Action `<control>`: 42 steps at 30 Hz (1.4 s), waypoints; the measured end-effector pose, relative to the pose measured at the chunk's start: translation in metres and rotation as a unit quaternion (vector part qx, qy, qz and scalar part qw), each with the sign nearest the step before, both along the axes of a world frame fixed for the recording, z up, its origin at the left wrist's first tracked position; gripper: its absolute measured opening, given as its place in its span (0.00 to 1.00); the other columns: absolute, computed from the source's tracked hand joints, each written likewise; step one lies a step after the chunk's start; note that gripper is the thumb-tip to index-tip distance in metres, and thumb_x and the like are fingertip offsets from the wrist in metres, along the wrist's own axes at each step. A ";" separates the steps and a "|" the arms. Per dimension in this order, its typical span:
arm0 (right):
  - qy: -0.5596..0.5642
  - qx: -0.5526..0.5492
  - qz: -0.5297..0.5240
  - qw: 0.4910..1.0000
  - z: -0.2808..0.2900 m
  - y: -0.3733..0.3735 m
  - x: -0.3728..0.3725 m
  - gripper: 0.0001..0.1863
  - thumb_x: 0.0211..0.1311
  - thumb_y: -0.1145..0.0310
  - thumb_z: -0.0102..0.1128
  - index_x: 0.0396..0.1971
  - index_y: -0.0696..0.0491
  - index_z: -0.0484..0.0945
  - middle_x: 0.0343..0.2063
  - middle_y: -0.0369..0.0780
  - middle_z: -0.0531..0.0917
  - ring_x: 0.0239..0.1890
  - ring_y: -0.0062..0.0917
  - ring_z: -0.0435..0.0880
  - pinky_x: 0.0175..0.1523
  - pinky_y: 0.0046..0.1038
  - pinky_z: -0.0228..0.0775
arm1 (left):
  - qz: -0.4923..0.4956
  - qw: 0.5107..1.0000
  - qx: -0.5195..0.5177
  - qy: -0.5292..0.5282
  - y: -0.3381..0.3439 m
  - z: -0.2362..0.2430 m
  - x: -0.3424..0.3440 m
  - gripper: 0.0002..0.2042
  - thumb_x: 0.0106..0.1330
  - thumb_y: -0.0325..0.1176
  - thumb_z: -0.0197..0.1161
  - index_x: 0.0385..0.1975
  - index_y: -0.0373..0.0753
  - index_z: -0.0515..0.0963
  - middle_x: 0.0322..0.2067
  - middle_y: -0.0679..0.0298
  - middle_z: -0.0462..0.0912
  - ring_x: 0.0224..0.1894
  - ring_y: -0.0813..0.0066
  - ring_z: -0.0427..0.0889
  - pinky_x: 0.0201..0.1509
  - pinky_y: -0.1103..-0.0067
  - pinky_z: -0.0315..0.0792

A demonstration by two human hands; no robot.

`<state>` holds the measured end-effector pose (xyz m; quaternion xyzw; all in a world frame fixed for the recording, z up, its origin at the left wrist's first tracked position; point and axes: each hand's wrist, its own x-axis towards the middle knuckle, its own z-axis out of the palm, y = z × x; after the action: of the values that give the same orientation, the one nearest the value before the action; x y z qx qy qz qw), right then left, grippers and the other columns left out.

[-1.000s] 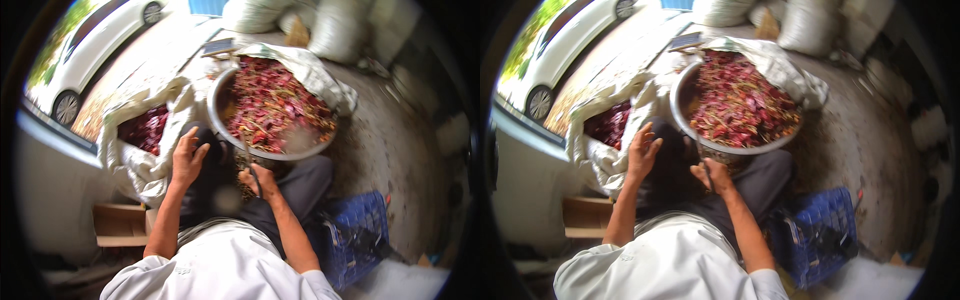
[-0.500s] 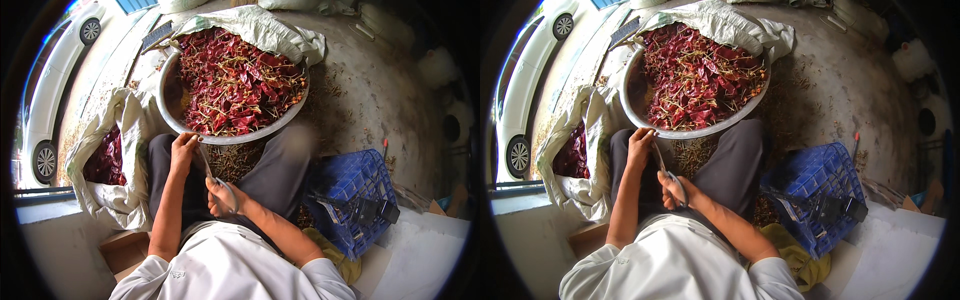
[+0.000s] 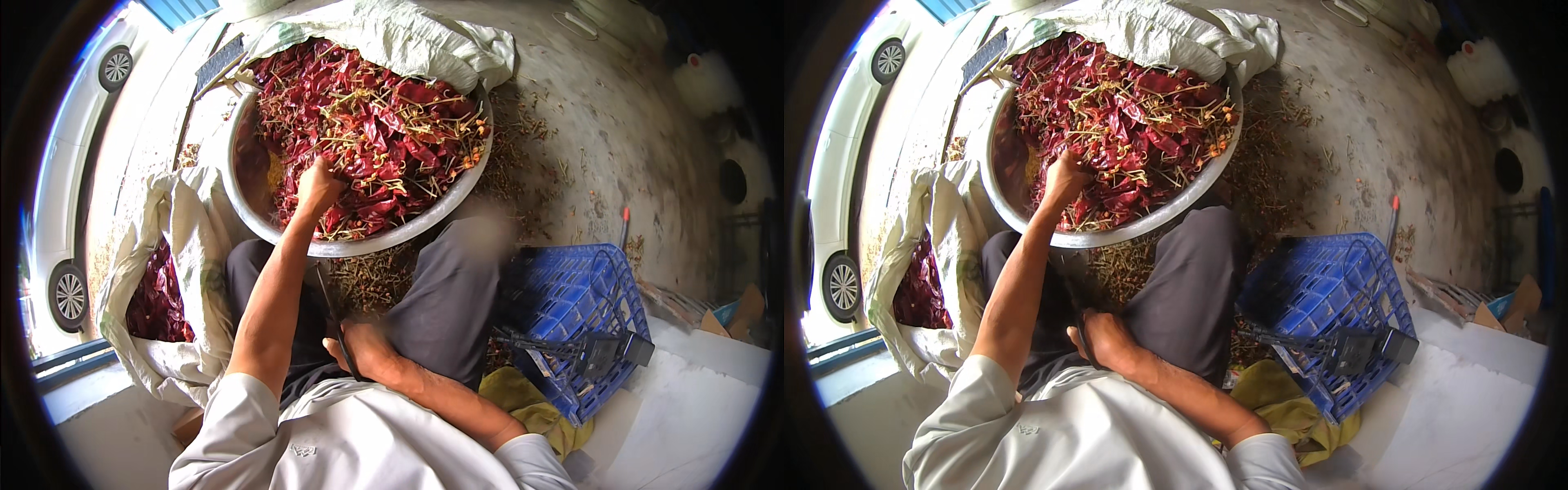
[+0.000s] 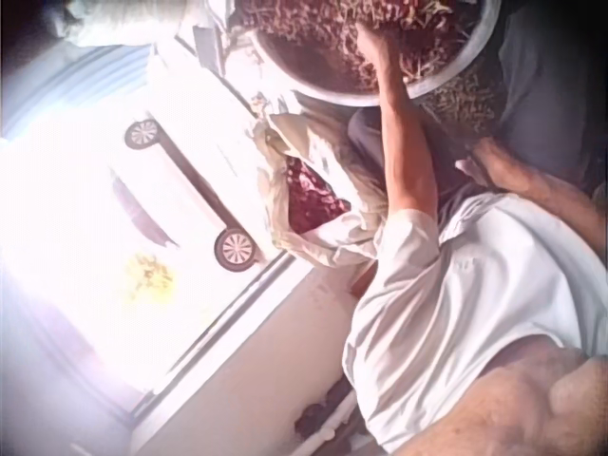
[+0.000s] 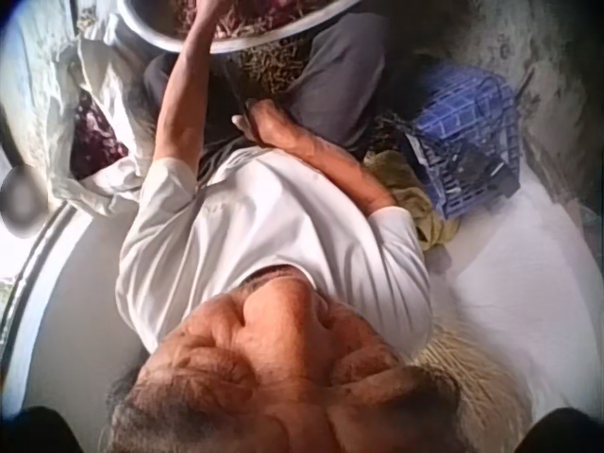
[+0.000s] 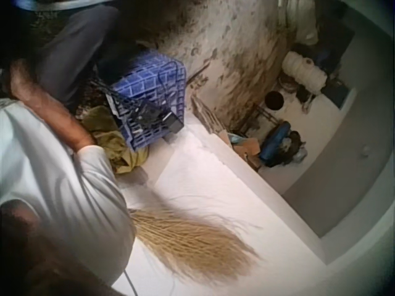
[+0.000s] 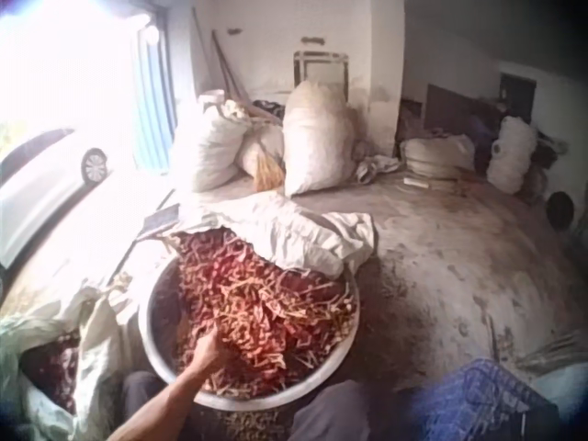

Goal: The person sits on the floor and uses scissors to trim the stems off dried red chili peppers. They pick peppers from a large white bowl, cut the stems, and drop the trimmed peppers into a sack beside them.

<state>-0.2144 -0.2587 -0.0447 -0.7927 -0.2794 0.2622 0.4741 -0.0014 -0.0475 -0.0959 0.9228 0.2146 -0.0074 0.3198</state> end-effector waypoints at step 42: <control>-0.046 0.026 -0.101 0.994 0.009 0.035 0.013 0.22 0.60 0.53 0.66 0.32 0.59 0.73 0.22 0.49 0.82 0.28 0.49 0.83 0.34 0.43 0.74 | 0.143 0.746 -0.630 -0.162 0.030 0.064 -0.189 0.04 0.70 0.28 0.60 0.36 0.37 0.74 0.25 0.68 0.74 0.21 0.83 0.67 0.23 0.86 0.61</control>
<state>-0.2012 -0.2234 -0.0353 -0.8154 -0.2262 0.1692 0.5053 -0.1905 -0.0175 -0.0320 0.4576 0.2351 0.0544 0.8558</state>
